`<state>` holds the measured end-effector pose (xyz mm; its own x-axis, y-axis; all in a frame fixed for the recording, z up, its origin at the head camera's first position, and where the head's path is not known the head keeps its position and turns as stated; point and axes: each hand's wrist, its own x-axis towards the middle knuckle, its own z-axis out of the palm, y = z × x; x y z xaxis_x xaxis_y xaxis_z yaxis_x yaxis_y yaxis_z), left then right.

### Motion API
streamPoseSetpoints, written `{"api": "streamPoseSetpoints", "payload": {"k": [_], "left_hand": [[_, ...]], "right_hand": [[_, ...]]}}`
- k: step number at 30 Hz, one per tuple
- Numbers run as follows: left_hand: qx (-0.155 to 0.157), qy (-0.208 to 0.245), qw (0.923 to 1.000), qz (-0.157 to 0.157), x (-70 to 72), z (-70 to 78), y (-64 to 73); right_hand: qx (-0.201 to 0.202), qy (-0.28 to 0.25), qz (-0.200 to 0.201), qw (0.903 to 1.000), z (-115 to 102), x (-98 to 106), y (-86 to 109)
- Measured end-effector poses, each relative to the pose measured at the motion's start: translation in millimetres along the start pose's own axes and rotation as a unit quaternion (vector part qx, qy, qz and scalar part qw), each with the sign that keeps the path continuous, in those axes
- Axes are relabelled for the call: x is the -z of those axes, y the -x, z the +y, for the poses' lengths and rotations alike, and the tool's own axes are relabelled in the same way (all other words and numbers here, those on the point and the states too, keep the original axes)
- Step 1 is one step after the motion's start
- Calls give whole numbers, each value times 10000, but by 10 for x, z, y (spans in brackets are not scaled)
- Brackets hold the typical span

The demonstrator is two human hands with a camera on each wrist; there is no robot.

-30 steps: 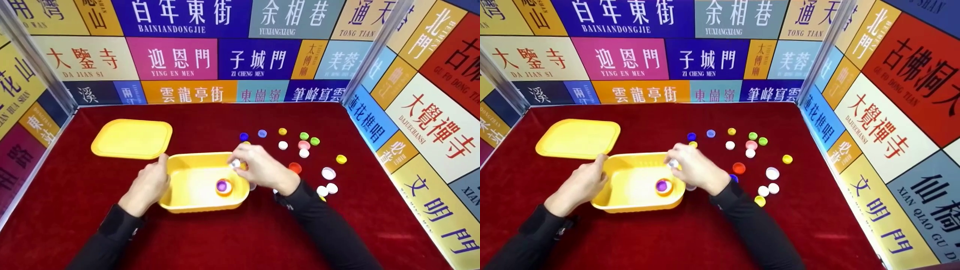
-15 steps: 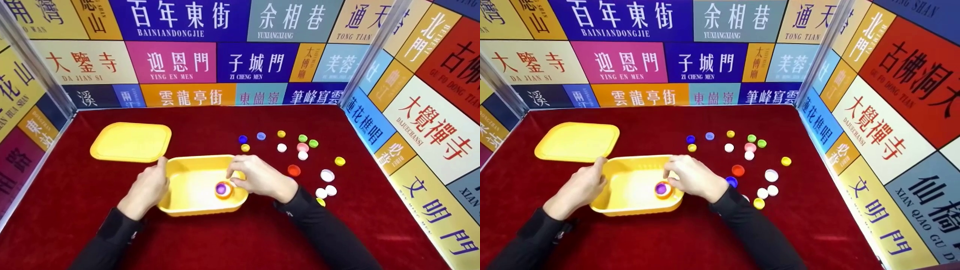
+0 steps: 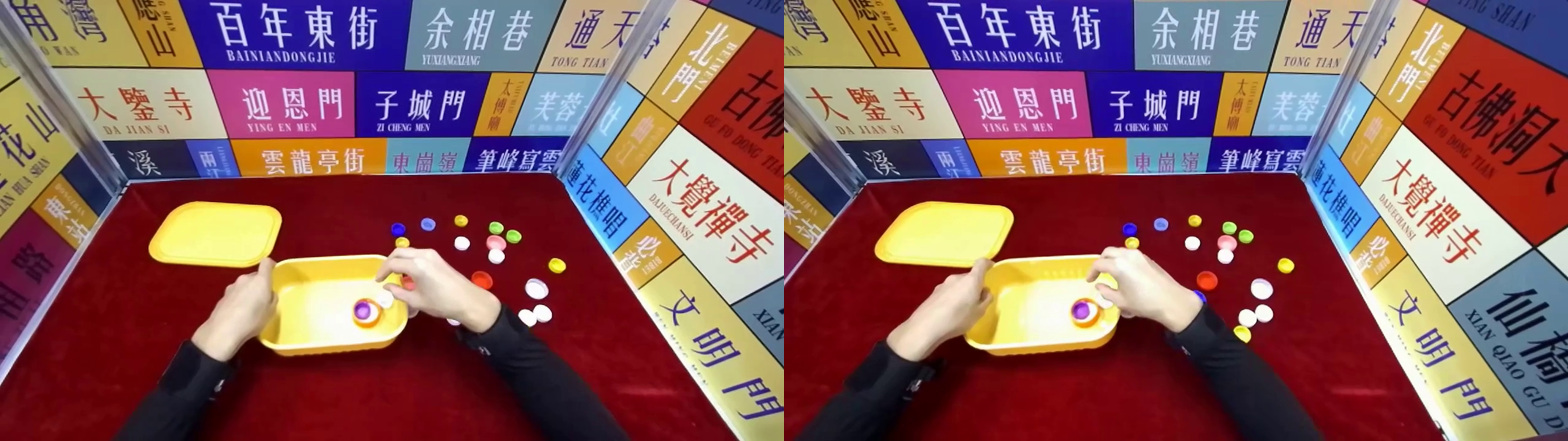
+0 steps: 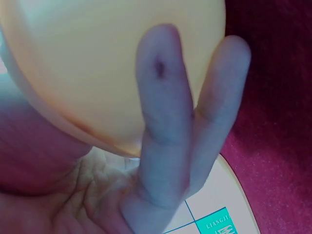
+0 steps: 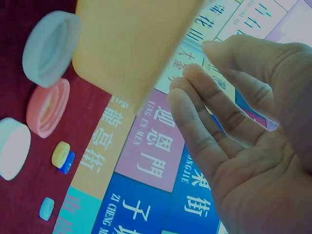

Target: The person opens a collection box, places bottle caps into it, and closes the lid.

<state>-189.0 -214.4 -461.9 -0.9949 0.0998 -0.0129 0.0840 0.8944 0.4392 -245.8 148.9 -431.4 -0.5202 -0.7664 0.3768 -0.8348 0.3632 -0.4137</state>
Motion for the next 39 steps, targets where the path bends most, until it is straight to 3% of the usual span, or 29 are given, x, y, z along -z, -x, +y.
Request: {"api": "streamPoseSetpoints", "payload": {"k": [7,16,20,25,30,39], "left_hand": [[-56,-13,10000,2,-4,8,1],[-134,-6,9999,69,-13,-1,25],[-178,7,9997,142,-19,0,33],[-13,-50,10000,21,-7,22,10],[103,-75,9998,-140,4,29,6],[155,-53,9998,-135,7,36,16]], "right_hand": [[-167,252,592,9978,140,153,25],[-1136,115,941,9890,525,384,130],[-1567,155,970,9827,699,465,213],[-2039,264,928,9742,897,491,315],[-2353,456,739,9680,1061,449,377],[-2788,519,425,9580,1209,426,446]]}}
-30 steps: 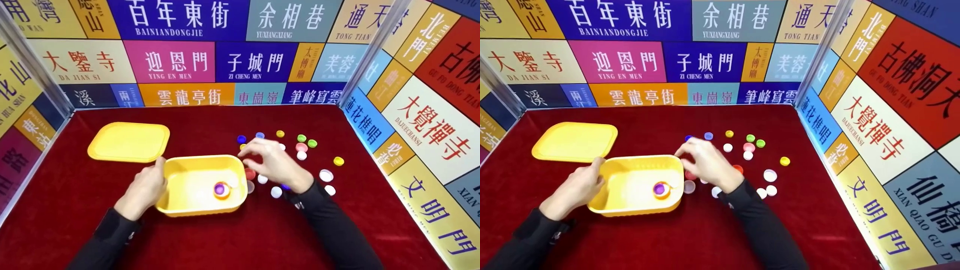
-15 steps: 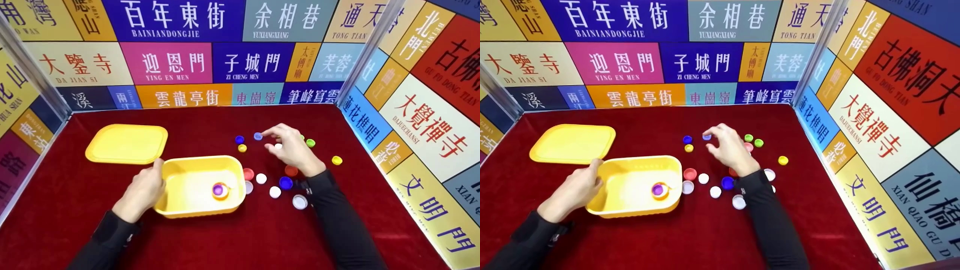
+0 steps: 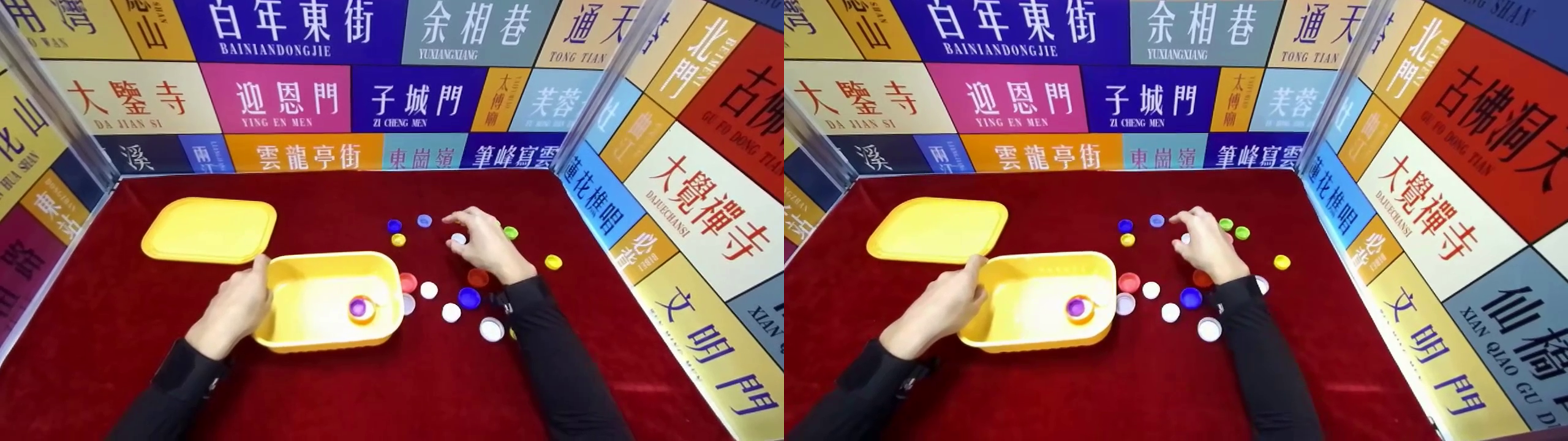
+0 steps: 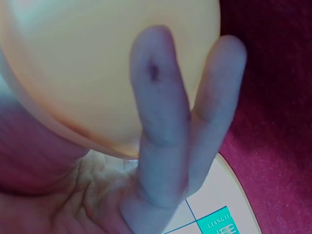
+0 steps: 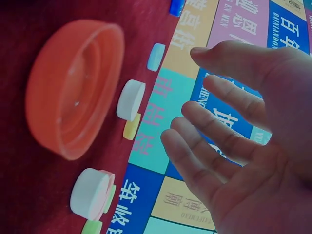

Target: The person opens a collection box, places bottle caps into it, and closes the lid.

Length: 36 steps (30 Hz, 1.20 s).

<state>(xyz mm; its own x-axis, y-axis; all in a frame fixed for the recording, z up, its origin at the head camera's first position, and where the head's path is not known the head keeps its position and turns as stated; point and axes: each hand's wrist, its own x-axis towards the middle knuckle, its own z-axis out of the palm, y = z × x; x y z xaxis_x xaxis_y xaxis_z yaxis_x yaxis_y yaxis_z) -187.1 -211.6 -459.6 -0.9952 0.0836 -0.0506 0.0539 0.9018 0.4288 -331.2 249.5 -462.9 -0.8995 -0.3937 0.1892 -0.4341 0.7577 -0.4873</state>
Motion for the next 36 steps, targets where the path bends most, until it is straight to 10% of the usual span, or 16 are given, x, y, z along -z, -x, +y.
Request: {"api": "streamPoseSetpoints", "payload": {"k": [36], "left_hand": [[17,498,9987,-118,39,-78,-13]], "right_hand": [[-560,427,-678,9952,74,-98,3]]}}
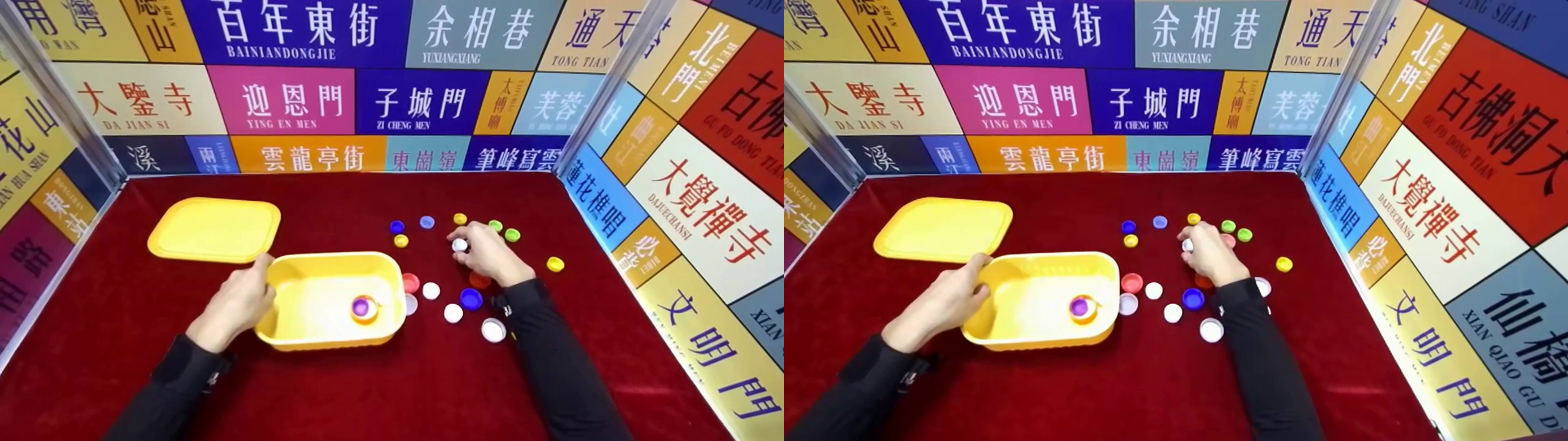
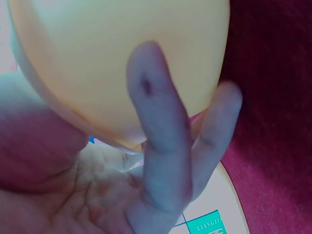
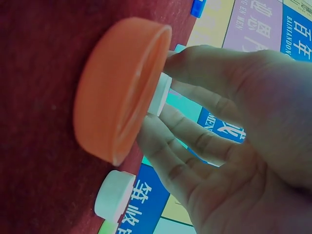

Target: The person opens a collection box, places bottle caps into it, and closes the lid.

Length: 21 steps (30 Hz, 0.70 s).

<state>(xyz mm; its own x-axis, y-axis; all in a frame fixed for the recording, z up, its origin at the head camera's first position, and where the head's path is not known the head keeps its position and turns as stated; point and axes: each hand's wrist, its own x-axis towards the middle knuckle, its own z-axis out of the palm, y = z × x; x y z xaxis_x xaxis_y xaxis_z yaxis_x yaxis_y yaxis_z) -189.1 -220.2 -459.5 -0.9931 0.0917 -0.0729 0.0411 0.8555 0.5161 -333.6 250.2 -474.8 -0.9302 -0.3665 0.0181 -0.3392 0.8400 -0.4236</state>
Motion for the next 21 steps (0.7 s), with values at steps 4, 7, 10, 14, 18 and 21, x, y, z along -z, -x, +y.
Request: {"api": "streamPoseSetpoints", "payload": {"k": [4,7,10,14,18,21], "left_hand": [[73,38,9999,82,-16,15,-1],[114,45,9997,200,-27,21,6],[113,49,9994,332,-38,19,9],[71,40,9988,486,-46,29,6],[-45,-3,9979,649,-62,54,8],[-141,-55,9970,758,-75,73,10]], "right_hand": [[-6,84,45,10000,-9,-4,14],[43,199,50,9998,-14,-5,14],[76,260,57,9996,-29,-1,12],[201,222,114,9995,-64,17,17],[451,87,198,9987,-140,45,30],[644,-72,269,9975,-231,68,46]]}}
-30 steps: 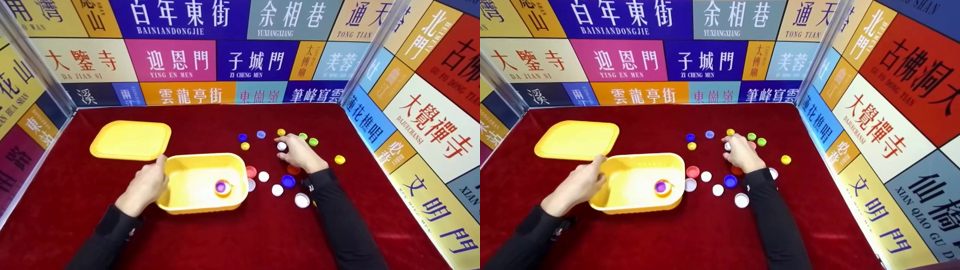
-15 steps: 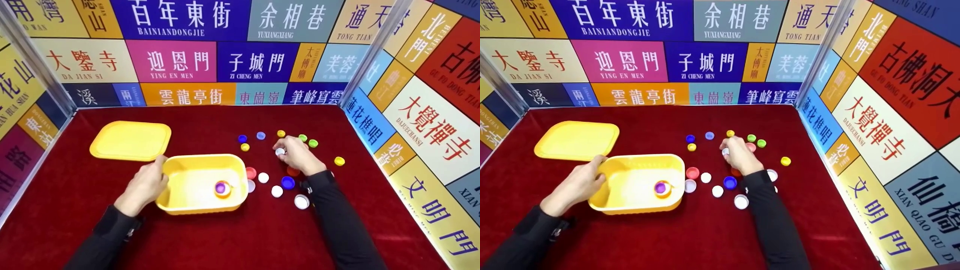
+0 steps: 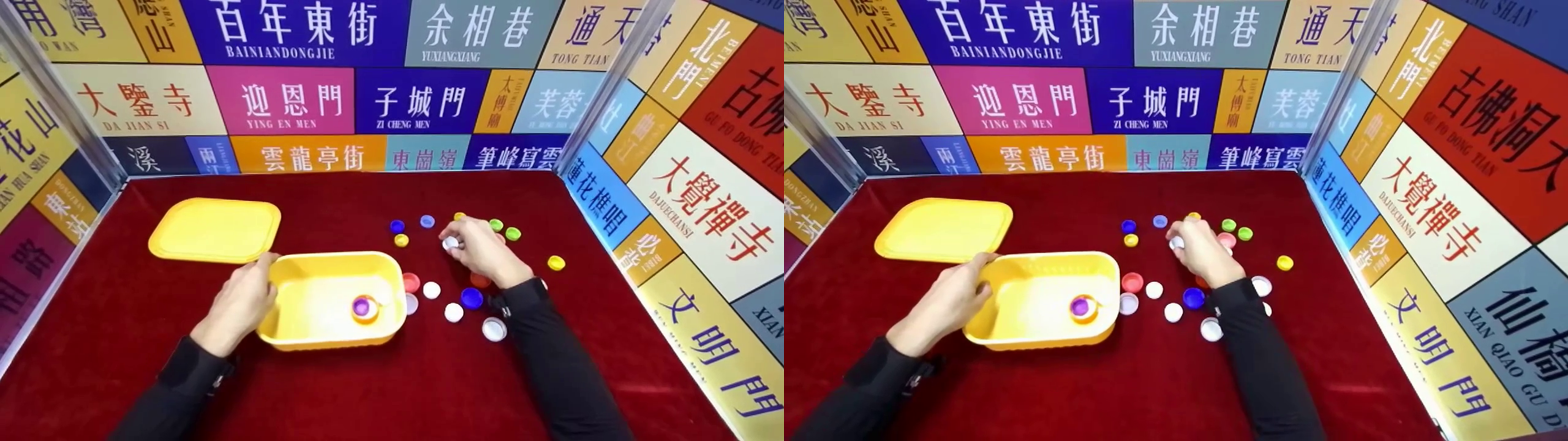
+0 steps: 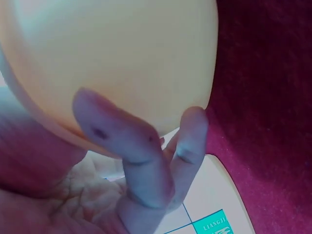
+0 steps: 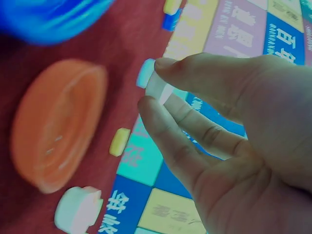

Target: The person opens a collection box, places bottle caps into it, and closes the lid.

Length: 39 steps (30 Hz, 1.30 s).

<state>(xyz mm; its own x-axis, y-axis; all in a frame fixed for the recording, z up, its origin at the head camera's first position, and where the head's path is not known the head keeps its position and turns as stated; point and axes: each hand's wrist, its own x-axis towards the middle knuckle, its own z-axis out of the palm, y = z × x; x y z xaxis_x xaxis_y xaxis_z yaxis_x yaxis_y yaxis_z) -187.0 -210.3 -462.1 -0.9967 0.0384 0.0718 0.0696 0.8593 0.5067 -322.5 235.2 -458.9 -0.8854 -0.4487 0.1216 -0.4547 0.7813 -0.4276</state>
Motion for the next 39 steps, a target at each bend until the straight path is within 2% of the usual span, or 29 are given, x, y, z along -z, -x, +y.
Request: {"api": "streamPoseSetpoints", "payload": {"k": [6,12,17,21,25,31,39], "left_hand": [[-92,-107,9999,47,-6,1,5],[-208,-242,9995,82,-2,6,-6],[-250,-236,9993,154,-8,12,-3],[-229,-204,9994,155,-16,10,6],[-227,-196,9995,139,-25,-1,13],[-226,-228,9994,123,-31,-12,16],[-200,-245,9995,100,-42,-22,5]], "right_hand": [[614,-273,275,9974,-271,39,18],[1422,-638,503,9865,-602,46,74],[2142,-329,692,9738,-863,-2,131],[2495,-292,570,9662,-1020,-89,176],[2650,-354,220,9634,-1136,-186,228],[2533,-312,-459,9658,-1231,-282,293],[2484,-113,-695,9661,-1263,-267,333]]}}
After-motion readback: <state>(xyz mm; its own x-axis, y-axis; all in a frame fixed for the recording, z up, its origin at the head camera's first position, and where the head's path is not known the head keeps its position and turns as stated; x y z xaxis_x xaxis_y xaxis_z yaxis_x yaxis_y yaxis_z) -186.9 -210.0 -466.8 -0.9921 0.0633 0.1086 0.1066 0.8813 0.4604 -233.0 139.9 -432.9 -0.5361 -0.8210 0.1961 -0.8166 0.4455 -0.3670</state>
